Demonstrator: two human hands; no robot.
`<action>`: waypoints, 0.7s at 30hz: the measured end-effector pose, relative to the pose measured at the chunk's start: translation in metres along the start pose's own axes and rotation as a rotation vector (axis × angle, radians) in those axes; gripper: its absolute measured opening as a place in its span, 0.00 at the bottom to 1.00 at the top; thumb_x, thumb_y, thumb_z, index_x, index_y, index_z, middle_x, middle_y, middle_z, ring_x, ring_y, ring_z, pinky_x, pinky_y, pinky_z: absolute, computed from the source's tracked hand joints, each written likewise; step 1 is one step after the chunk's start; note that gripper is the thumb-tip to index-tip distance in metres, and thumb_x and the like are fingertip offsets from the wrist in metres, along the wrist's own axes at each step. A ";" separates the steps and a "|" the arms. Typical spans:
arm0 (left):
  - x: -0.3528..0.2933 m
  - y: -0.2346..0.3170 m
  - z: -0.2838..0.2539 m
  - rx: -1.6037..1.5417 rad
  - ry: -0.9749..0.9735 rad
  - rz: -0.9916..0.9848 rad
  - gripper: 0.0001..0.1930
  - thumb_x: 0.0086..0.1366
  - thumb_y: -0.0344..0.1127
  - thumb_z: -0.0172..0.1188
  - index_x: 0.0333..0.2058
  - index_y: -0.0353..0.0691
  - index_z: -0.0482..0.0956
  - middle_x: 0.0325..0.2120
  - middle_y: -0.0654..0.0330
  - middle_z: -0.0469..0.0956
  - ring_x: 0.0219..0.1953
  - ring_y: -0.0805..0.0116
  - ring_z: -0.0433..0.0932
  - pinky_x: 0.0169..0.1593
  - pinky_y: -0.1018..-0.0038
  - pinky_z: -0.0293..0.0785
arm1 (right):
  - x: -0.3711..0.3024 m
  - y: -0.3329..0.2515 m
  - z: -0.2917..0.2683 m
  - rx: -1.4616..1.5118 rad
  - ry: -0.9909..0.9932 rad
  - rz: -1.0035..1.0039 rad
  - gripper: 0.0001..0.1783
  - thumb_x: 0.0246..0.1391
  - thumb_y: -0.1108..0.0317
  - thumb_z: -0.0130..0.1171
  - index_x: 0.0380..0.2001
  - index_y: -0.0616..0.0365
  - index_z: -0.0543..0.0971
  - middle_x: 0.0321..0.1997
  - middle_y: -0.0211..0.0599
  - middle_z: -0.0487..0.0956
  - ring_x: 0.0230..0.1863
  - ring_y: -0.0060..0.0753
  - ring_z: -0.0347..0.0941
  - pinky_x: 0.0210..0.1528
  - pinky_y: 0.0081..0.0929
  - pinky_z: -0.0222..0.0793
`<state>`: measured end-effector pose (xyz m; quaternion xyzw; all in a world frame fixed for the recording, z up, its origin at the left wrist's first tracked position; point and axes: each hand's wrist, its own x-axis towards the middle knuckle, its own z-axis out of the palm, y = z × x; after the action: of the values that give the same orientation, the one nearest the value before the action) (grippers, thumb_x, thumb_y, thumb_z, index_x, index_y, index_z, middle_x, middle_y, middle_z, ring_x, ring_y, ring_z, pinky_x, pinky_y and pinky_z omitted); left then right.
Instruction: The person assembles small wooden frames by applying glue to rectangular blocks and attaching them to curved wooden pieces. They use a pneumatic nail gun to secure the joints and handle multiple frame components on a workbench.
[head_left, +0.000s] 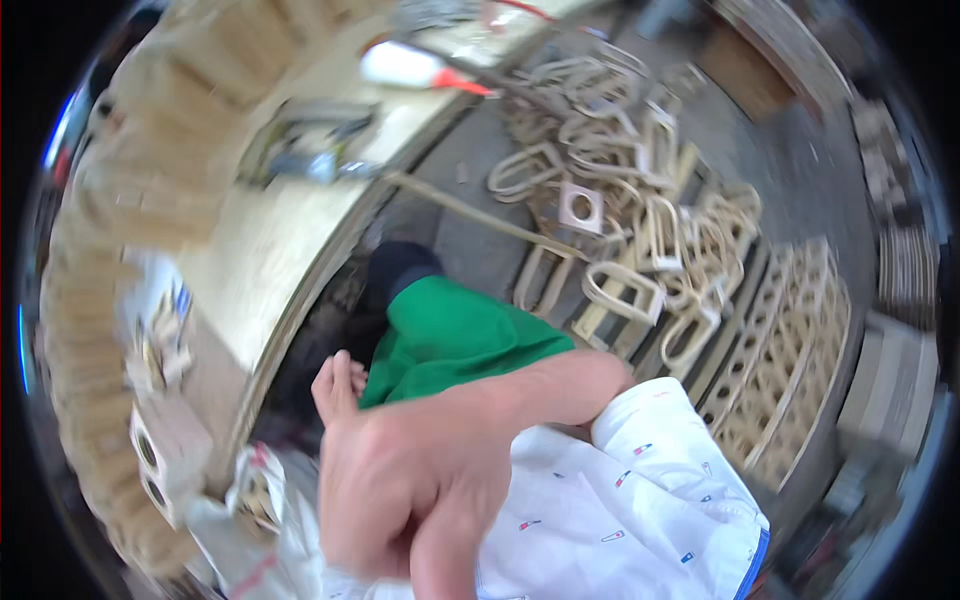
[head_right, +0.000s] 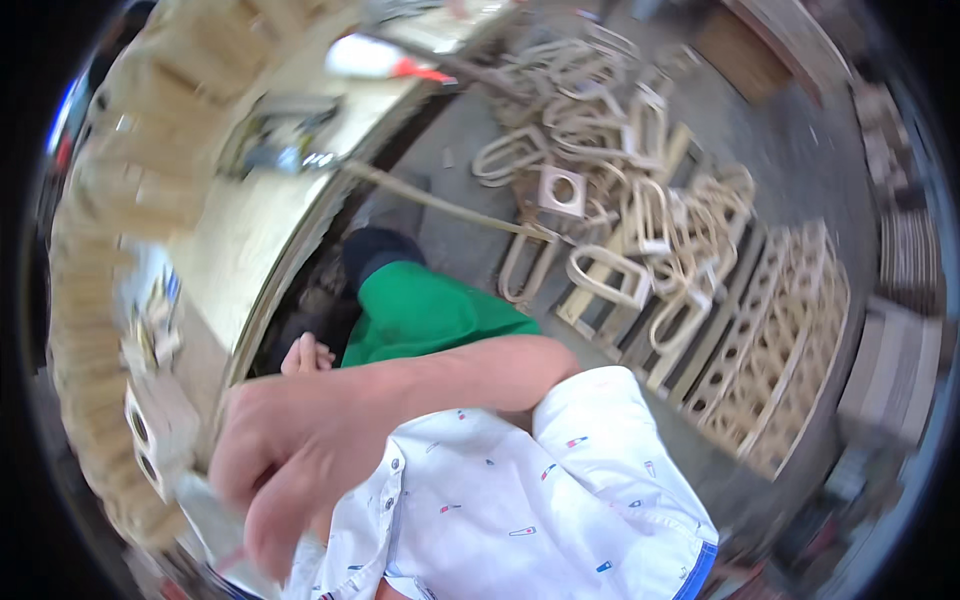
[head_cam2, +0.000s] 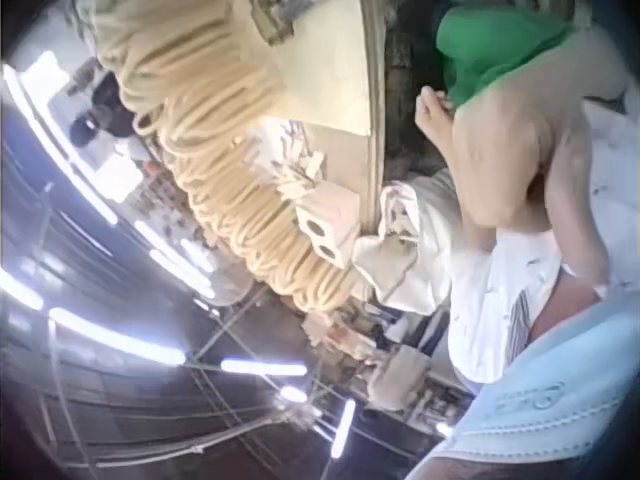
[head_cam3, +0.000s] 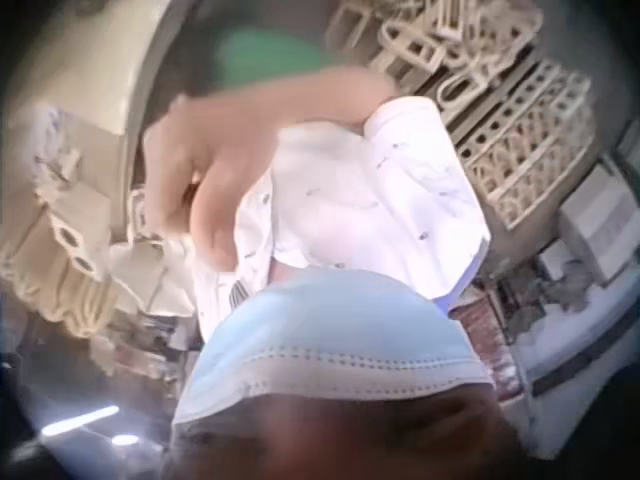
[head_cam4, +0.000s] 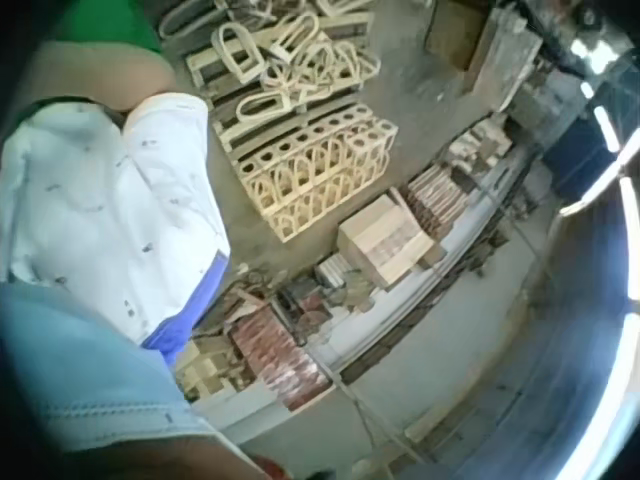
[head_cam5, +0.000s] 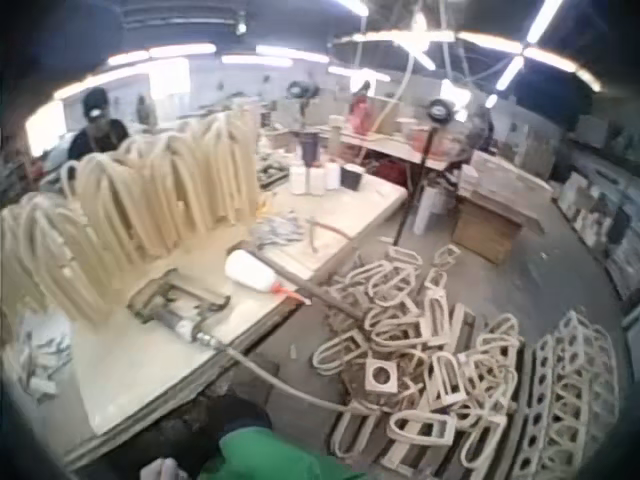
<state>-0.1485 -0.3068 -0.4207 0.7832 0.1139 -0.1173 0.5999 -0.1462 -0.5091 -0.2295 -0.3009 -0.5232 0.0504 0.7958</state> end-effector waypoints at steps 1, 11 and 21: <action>-0.004 -0.001 -0.010 -0.043 -0.075 0.001 0.19 0.70 0.43 0.50 0.23 0.37 0.75 0.16 0.67 0.70 0.18 0.81 0.65 0.24 0.83 0.60 | 0.021 0.012 0.006 0.082 -0.119 -0.014 0.14 0.54 0.63 0.60 0.20 0.61 0.79 0.12 0.35 0.67 0.14 0.28 0.64 0.16 0.25 0.57; -0.051 -0.052 -0.060 -0.278 0.293 -0.128 0.20 0.71 0.44 0.47 0.26 0.35 0.76 0.17 0.64 0.72 0.19 0.81 0.68 0.24 0.83 0.63 | 0.095 0.072 0.044 0.847 -0.331 0.472 0.26 0.42 0.65 0.72 0.08 0.61 0.64 0.09 0.30 0.63 0.13 0.28 0.59 0.16 0.27 0.48; -0.059 -0.030 -0.074 -0.206 0.397 -0.090 0.08 0.65 0.31 0.54 0.37 0.32 0.78 0.27 0.60 0.79 0.26 0.78 0.74 0.34 0.81 0.70 | 0.083 0.087 0.048 0.548 -0.208 0.166 0.09 0.54 0.64 0.62 0.25 0.57 0.78 0.20 0.36 0.76 0.20 0.29 0.72 0.21 0.31 0.63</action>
<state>-0.2104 -0.2295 -0.4108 0.7197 0.2760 0.0250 0.6366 -0.1304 -0.3848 -0.1964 -0.1101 -0.5425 0.2852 0.7825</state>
